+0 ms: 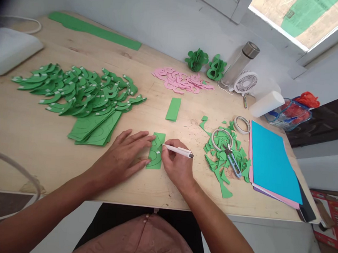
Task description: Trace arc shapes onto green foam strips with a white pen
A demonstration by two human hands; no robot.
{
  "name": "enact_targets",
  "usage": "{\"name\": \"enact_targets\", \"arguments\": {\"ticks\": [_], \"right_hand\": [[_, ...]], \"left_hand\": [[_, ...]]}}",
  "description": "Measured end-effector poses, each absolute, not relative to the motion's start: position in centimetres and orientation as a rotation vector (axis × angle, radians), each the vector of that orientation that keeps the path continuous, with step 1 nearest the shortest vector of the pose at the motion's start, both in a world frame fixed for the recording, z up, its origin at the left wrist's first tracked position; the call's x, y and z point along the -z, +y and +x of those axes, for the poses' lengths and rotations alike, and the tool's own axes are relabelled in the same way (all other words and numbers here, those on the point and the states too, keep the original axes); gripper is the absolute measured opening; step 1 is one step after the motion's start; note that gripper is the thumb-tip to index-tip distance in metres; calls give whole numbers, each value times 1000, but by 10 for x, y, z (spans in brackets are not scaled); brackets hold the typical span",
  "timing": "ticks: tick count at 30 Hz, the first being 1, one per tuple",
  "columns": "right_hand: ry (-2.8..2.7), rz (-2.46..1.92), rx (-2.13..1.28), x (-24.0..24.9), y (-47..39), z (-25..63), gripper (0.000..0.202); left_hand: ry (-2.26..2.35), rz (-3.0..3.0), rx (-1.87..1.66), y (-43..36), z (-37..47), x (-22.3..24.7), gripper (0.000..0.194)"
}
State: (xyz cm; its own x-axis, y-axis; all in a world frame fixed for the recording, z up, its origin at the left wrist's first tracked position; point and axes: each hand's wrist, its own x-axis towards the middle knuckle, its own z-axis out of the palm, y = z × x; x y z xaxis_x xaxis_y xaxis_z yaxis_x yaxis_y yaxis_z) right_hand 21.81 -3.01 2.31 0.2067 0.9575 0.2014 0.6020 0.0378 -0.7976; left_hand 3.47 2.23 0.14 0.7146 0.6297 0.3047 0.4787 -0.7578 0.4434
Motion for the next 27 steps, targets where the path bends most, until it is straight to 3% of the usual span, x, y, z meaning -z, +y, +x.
{"name": "enact_targets", "arguments": {"ticks": [27], "right_hand": [[-1494,-1652,-530,-20,-32,218,8]], "left_hand": [[828,2636,-643,23,33,1,31]]}}
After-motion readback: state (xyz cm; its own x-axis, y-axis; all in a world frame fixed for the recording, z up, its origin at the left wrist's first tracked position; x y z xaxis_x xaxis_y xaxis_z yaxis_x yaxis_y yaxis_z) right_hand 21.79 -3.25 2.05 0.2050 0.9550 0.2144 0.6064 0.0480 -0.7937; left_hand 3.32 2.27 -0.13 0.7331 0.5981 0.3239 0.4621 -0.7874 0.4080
